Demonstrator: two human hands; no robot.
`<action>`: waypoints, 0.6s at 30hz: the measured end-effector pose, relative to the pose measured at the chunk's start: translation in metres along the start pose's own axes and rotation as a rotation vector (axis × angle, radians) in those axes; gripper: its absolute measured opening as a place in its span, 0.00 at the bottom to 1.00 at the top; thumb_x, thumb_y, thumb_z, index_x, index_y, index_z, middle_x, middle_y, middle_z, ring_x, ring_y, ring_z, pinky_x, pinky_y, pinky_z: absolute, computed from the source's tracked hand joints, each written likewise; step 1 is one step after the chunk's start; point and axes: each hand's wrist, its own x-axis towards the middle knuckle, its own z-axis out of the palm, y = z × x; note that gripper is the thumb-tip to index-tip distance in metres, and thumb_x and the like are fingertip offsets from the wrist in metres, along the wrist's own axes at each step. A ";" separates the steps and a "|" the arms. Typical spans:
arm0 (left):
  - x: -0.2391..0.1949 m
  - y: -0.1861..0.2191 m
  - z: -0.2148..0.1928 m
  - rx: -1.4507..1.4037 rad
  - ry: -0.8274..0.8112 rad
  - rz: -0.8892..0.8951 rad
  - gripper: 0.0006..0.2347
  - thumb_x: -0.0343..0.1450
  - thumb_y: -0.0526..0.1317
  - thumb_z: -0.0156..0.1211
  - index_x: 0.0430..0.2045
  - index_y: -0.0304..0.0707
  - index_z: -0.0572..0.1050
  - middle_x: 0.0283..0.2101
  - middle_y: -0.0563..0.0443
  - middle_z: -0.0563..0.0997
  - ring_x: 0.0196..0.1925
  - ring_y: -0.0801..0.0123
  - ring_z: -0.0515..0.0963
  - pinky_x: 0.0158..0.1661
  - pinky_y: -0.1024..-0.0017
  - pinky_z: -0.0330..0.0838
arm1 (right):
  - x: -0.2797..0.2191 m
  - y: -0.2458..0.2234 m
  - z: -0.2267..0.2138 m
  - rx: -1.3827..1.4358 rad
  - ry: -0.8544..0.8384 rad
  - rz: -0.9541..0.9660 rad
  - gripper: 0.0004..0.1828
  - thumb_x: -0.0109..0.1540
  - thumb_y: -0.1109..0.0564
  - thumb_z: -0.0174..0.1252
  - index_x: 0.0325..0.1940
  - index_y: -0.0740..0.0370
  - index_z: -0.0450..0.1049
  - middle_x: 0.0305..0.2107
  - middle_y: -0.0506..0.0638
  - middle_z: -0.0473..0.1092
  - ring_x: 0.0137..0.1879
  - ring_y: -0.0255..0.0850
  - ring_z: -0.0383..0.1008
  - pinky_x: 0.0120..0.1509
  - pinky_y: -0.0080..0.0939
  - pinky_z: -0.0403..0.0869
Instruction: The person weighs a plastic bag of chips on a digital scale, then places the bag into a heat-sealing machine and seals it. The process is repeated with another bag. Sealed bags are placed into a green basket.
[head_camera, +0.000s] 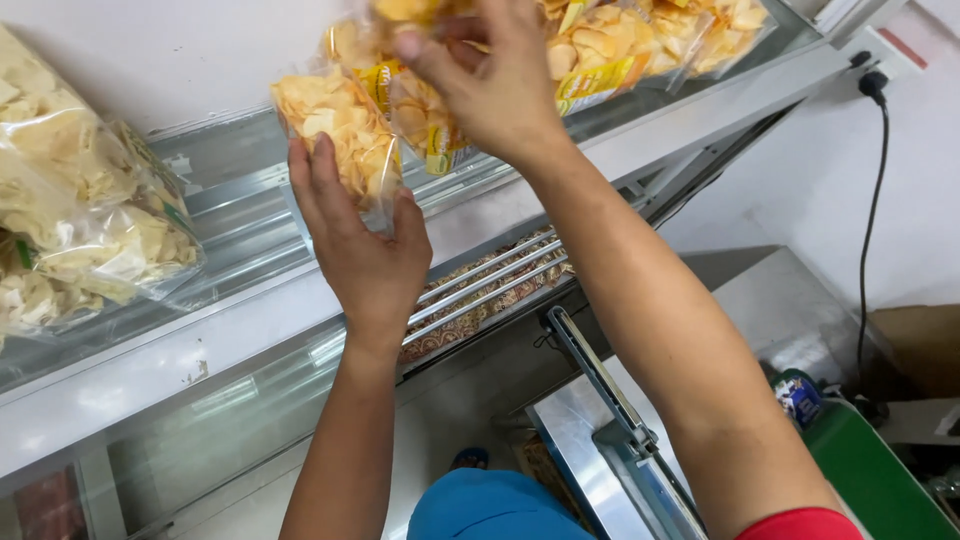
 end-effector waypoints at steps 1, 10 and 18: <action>0.000 0.001 -0.001 -0.003 -0.007 0.004 0.30 0.73 0.34 0.61 0.70 0.39 0.56 0.76 0.33 0.54 0.80 0.41 0.58 0.71 0.52 0.68 | -0.001 0.004 0.001 -0.003 0.007 0.003 0.25 0.63 0.43 0.69 0.57 0.53 0.71 0.48 0.51 0.60 0.48 0.36 0.79 0.55 0.34 0.87; 0.002 -0.011 0.004 -0.010 0.064 0.030 0.26 0.74 0.37 0.57 0.68 0.36 0.58 0.74 0.31 0.59 0.77 0.41 0.63 0.69 0.54 0.69 | -0.018 0.021 -0.033 -0.012 -0.016 -0.088 0.17 0.66 0.62 0.64 0.57 0.58 0.71 0.49 0.49 0.69 0.54 0.41 0.76 0.56 0.39 0.85; -0.012 -0.009 -0.025 -0.254 0.167 0.005 0.27 0.74 0.33 0.62 0.68 0.29 0.59 0.70 0.34 0.66 0.75 0.51 0.66 0.74 0.61 0.62 | -0.117 -0.037 -0.128 -0.112 -0.129 -0.037 0.23 0.70 0.60 0.60 0.69 0.68 0.65 0.56 0.62 0.71 0.61 0.48 0.75 0.67 0.43 0.80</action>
